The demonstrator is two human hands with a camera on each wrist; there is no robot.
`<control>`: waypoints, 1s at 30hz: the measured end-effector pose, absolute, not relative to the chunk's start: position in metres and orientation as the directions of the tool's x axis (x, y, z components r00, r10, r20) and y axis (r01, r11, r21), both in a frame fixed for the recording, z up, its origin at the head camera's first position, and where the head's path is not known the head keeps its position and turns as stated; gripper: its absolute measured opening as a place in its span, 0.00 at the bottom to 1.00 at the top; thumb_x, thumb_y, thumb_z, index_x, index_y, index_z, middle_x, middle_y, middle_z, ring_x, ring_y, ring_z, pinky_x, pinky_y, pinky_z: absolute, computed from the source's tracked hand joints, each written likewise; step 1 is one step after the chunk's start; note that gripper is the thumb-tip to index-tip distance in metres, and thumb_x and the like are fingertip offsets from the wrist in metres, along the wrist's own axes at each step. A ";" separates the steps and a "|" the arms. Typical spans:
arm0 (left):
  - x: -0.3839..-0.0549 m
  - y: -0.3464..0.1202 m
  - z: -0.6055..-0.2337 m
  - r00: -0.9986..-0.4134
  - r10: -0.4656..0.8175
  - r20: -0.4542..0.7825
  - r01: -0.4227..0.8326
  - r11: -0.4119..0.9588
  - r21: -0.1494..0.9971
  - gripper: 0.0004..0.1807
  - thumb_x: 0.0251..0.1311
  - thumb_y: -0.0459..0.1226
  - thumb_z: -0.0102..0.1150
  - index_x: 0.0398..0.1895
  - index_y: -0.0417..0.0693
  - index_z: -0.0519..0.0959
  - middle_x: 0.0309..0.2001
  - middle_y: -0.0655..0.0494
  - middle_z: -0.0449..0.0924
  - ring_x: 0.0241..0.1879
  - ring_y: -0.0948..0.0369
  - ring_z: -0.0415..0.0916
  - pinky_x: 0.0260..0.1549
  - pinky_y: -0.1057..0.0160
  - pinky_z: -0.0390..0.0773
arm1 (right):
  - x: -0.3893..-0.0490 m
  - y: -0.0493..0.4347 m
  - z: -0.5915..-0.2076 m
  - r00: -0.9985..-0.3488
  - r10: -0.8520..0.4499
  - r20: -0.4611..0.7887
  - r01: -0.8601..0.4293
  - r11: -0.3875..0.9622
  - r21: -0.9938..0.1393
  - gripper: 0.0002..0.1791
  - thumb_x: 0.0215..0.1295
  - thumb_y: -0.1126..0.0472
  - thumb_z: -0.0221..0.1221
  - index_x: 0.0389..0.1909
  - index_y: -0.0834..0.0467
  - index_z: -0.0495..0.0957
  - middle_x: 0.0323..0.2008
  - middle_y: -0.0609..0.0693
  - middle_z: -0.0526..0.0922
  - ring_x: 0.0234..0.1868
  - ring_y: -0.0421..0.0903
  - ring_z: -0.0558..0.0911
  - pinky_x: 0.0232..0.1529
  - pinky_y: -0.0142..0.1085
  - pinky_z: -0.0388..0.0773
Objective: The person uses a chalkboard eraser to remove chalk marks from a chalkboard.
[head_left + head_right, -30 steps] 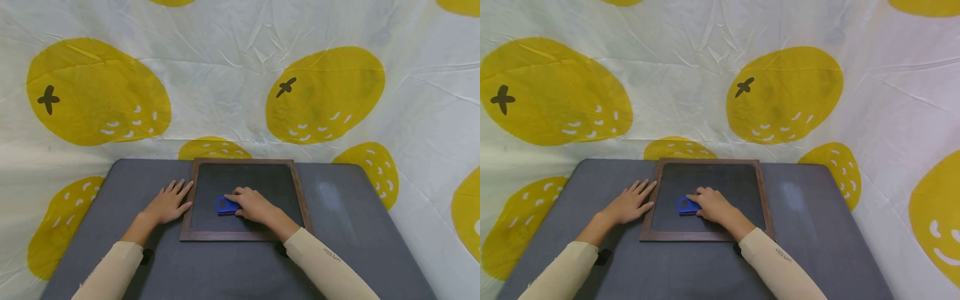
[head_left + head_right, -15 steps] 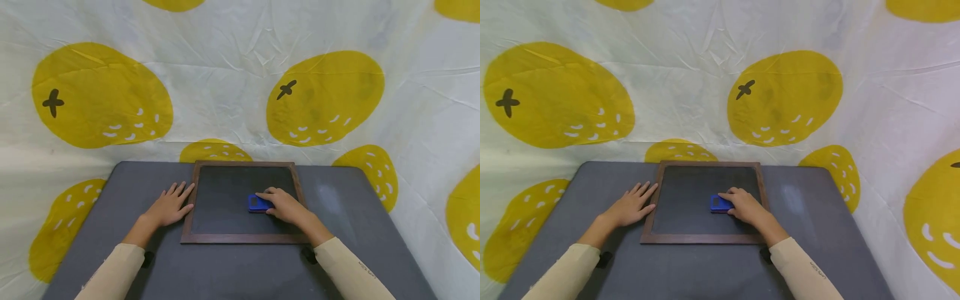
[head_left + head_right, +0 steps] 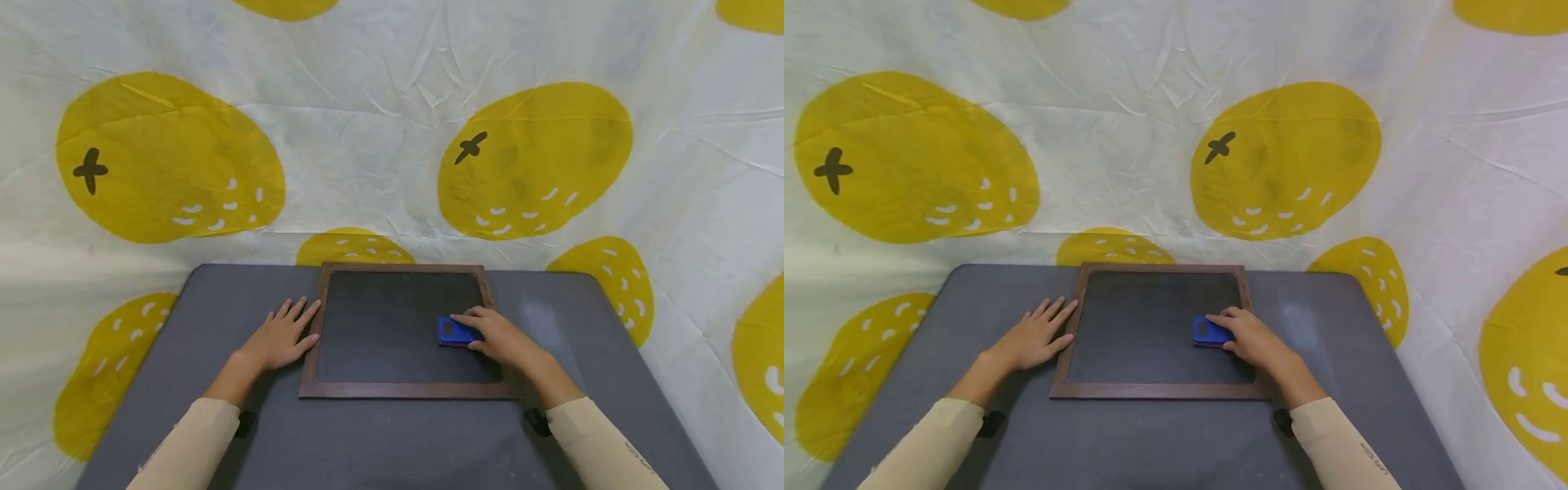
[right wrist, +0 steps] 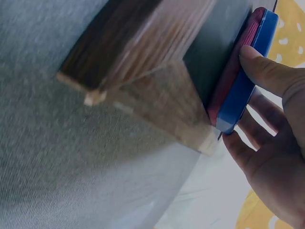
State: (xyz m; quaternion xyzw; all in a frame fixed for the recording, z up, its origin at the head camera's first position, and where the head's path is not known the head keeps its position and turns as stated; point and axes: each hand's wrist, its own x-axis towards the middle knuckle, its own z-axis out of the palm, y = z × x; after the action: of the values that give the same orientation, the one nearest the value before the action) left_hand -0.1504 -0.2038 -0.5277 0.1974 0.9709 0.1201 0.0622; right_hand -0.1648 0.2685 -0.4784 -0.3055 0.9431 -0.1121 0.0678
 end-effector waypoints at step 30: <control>-0.152 -0.205 -0.527 -0.911 0.402 -0.088 0.367 0.891 0.269 0.40 0.78 0.60 0.44 0.85 0.54 0.50 0.81 0.37 0.52 0.79 0.31 0.48 0.68 0.24 0.56 | -0.169 0.277 -0.456 -0.838 -0.543 0.059 -0.536 0.797 -0.279 0.40 0.59 0.58 0.75 0.72 0.60 0.72 0.56 0.62 0.79 0.52 0.59 0.82 0.51 0.55 0.83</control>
State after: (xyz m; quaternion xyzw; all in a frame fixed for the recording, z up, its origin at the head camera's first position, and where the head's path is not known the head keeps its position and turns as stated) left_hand -0.1515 -0.2052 -0.5268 0.1982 0.9697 0.1243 0.0706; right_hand -0.1690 0.2769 -0.4561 -0.2844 0.9478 -0.1437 0.0122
